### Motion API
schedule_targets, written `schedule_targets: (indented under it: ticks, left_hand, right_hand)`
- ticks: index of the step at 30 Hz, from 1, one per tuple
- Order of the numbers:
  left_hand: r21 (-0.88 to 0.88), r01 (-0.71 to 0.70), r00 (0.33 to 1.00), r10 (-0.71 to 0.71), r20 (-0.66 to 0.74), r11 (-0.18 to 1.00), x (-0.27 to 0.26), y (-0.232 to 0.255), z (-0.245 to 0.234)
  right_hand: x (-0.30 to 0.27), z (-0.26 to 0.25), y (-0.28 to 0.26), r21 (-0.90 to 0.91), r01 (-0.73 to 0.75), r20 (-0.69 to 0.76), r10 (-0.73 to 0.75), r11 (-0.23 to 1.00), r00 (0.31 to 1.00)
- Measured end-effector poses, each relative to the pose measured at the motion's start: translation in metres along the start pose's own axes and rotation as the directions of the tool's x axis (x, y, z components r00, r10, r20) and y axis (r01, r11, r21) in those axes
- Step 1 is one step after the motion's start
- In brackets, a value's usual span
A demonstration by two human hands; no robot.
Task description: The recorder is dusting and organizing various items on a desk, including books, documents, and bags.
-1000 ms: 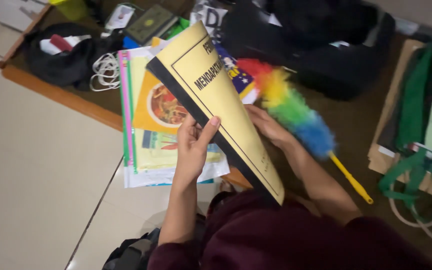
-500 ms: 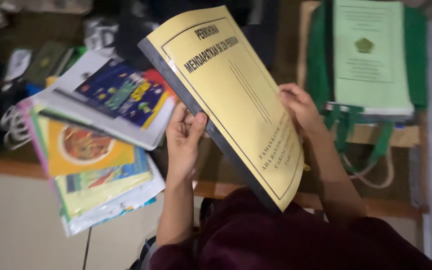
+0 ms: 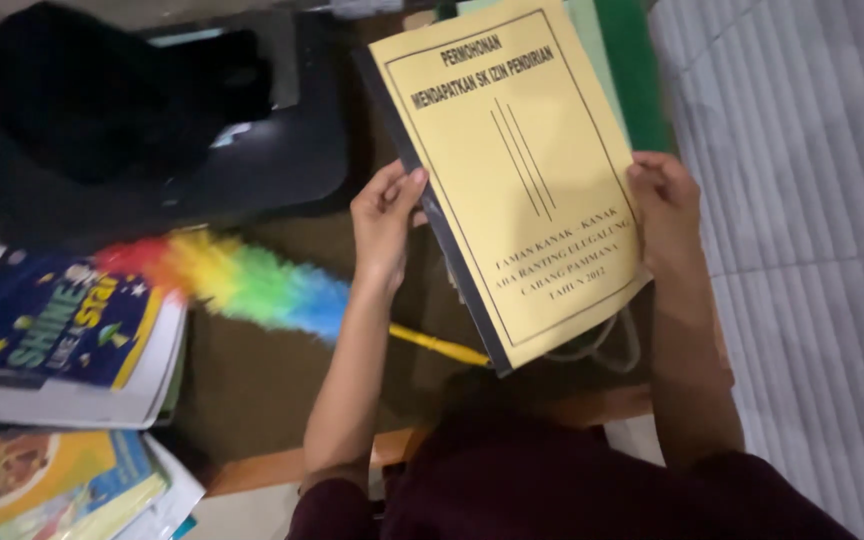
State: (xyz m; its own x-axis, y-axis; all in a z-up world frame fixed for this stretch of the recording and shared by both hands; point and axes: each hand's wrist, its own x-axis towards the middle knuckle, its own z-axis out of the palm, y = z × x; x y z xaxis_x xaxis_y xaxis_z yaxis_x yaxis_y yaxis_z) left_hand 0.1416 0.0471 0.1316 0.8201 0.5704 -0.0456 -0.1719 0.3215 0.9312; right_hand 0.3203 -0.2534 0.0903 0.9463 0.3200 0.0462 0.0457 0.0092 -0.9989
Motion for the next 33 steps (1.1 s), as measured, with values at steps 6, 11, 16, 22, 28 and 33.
schedule_targets:
  ticks: [6,11,16,22,28,33]
  left_hand:
    - [0.225,0.141,0.988,-0.123,-0.093,0.964,0.093,-0.072,0.048]
    - [0.182,0.178,0.982,-0.161,-0.103,0.967,0.145,-0.111,0.071]
    - [0.311,0.242,0.961,-0.184,-0.205,0.919,0.192,-0.142,0.069]
    - [0.780,-0.033,0.958,0.242,-0.154,0.625,0.213,-0.140,0.067]
    - [0.830,-0.177,0.909,0.412,-0.068,0.529,0.217,-0.137,0.062]
    - [0.844,-0.150,0.903,0.418,-0.095,0.515,0.218,-0.137,0.062]
  right_hand:
    - [0.050,-0.036,0.016,-0.103,0.192,-0.091,-0.201,0.976,0.975]
    - [0.097,-0.055,0.050,-0.139,0.099,-0.141,-0.118,0.985,0.983]
    - [0.138,-0.059,0.083,-0.229,0.170,-0.134,-0.204,0.958,0.970]
    - [0.156,-0.032,0.072,-0.436,0.150,-0.069,-0.200,0.887,0.977]
    - [0.160,-0.017,0.076,-0.461,0.163,-0.030,-0.199,0.872,0.980]
    - [0.156,-0.014,0.080,-0.543,0.152,-0.027,-0.198,0.826,0.980]
